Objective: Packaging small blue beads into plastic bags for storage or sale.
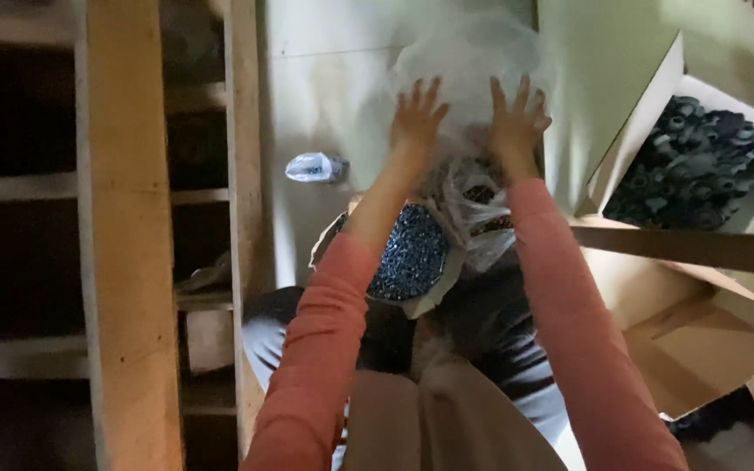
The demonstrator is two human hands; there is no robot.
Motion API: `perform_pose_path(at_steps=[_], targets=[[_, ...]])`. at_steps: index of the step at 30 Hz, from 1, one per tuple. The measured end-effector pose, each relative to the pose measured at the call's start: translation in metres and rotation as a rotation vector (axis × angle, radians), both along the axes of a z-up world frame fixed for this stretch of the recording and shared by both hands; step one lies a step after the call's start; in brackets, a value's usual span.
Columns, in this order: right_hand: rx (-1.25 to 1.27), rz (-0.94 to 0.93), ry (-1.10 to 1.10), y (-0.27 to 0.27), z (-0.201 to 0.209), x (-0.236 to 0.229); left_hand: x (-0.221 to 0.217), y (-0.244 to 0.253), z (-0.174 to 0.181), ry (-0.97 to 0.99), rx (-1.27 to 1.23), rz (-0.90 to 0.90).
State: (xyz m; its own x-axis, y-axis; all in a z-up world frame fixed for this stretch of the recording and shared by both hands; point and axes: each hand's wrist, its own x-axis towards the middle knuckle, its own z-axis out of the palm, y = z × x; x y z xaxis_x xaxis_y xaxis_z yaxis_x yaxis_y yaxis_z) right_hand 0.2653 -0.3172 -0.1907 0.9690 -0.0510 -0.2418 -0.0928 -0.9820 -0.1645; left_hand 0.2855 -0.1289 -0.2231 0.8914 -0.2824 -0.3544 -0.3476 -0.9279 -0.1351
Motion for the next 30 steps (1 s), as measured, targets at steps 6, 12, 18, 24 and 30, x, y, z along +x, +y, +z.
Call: perform_pose_path(at_steps=[6,12,18,24,30], targets=[[0.038,0.143,-0.457,-0.008,-0.087,-0.001,-0.004,0.051,-0.074,-0.193,-0.362,0.279],[0.536,-0.132,-0.433,-0.008,-0.054,-0.002,-0.001,0.085,-0.058,-0.211,-1.121,0.697],[0.673,-0.061,-0.468,-0.001,0.144,-0.131,-0.166,0.084,0.196,-0.494,-1.274,0.249],[0.407,0.119,-0.620,-0.026,0.240,-0.362,-0.422,0.101,0.314,-0.347,-1.024,-0.037],[0.446,0.182,-0.160,-0.013,0.197,-0.509,-0.556,0.105,0.259,0.252,-1.023,0.242]])
